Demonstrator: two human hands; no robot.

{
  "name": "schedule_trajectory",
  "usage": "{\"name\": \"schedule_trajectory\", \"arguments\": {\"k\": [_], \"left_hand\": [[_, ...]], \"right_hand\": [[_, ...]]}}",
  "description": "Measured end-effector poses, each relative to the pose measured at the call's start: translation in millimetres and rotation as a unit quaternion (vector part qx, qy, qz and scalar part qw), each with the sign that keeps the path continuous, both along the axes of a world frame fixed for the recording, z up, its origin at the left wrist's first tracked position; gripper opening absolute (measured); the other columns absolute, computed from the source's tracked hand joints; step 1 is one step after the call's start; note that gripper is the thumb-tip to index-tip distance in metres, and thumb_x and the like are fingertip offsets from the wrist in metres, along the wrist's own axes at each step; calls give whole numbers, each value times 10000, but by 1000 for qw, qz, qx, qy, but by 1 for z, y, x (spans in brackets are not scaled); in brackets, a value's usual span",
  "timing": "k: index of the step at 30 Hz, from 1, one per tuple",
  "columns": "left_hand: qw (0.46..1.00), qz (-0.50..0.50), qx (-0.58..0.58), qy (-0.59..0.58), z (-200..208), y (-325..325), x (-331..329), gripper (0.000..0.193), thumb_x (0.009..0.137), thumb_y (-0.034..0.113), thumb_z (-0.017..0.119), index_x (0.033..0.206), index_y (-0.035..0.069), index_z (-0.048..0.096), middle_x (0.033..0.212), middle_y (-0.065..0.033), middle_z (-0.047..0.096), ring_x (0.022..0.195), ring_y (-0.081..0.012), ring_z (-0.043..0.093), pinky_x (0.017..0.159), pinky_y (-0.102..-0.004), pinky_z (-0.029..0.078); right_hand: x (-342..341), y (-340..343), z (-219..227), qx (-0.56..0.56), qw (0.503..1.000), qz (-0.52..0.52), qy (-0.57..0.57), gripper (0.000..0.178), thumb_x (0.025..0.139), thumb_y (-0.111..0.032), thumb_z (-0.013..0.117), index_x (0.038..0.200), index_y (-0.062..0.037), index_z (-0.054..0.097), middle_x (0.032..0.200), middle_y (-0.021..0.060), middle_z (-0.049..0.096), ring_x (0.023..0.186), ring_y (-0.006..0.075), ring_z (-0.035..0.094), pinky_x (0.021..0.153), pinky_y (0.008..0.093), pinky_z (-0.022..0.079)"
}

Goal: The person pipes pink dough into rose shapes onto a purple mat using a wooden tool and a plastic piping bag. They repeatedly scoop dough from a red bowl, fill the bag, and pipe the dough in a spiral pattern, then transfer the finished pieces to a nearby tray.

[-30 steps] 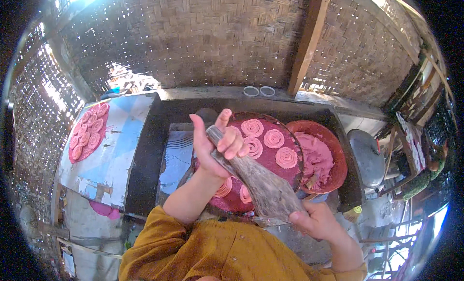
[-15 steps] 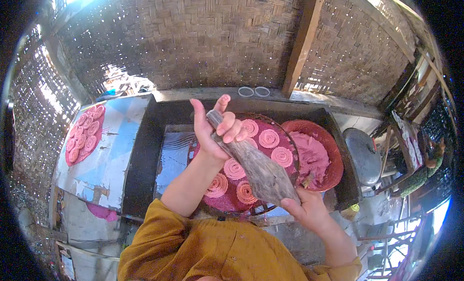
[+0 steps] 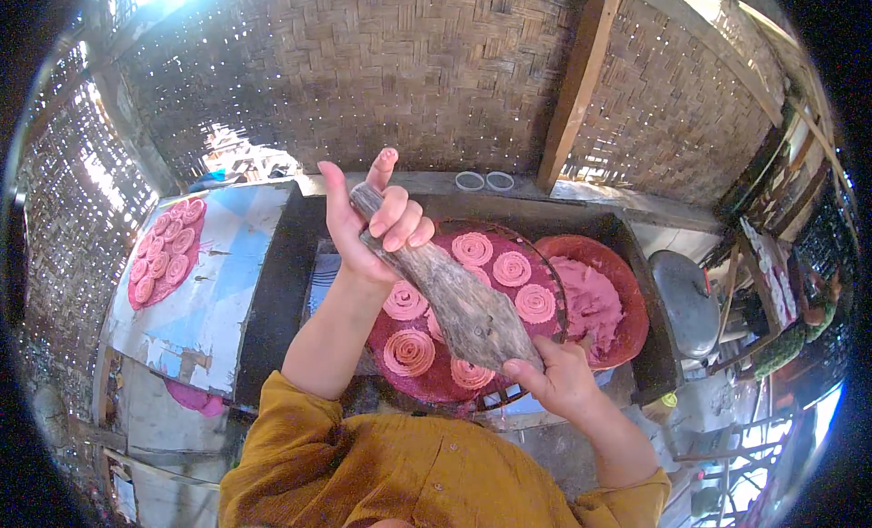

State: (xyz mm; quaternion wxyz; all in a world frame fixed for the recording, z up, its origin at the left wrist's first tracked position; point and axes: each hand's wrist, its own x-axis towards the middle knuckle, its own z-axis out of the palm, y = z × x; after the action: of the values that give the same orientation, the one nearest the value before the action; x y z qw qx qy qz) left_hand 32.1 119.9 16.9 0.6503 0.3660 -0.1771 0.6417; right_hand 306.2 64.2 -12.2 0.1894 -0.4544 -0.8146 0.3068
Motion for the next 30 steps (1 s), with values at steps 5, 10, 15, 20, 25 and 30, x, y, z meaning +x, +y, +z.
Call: {"name": "schedule_trajectory", "arguments": {"k": [5, 10, 15, 20, 25, 30], "left_hand": [[1000, 2, -10, 1, -10, -4, -1, 716, 841, 675, 170, 1173, 131, 497, 466, 26, 351, 418, -124, 397, 543, -320, 391], [999, 8, -31, 13, -11, -15, -2, 700, 844, 671, 170, 1138, 126, 495, 461, 27, 346, 413, -125, 391, 547, -323, 385], [999, 8, -35, 12, -9, -18, 1, 731, 826, 693, 182, 1196, 127, 459, 500, 8, 360, 477, -142, 427, 561, -328, 381], [981, 2, -177, 83, -3, -18, 16, 847, 766, 747, 218, 1329, 130, 358, 1123, -114, 562, 1012, -248, 527, 923, -381, 359], [820, 133, -216, 513, -80, -1, 32, 880, 782, 723, 249, 1296, 24, 395, 1261, -121, 477, 1235, -228, 346, 1057, -382, 166], [787, 137, -274, 535, -102, -22, 29, 818, 834, 674, 217, 1241, 6, 457, 1285, -118, 453, 1259, -222, 304, 1054, -399, 146]], "right_hand": [[-3, -5, 2, -43, 999, 9, 4, 483, 790, -478, 565, 802, 4, 558, 552, 143, 558, 542, 267, 596, 544, 360, 461], [-3, -11, -6, -121, 992, 21, 39, 472, 805, -468, 553, 815, 4, 568, 542, 87, 564, 484, 169, 579, 492, 302, 461], [2, -11, -7, -174, 983, 2, 64, 433, 819, -412, 543, 844, 18, 581, 548, 55, 561, 483, 124, 560, 473, 283, 451], [14, -6, 14, -129, 981, -33, 139, 390, 835, -352, 536, 911, 26, 589, 585, 31, 550, 474, 87, 518, 432, 250, 414], [19, 0, 15, -119, 969, -64, 209, 360, 849, -323, 533, 921, 26, 587, 584, 4, 518, 495, 65, 480, 430, 238, 383], [12, 5, -4, -74, 984, -52, 156, 366, 846, -333, 534, 858, 29, 592, 577, 19, 517, 537, 69, 467, 479, 259, 396]]}}
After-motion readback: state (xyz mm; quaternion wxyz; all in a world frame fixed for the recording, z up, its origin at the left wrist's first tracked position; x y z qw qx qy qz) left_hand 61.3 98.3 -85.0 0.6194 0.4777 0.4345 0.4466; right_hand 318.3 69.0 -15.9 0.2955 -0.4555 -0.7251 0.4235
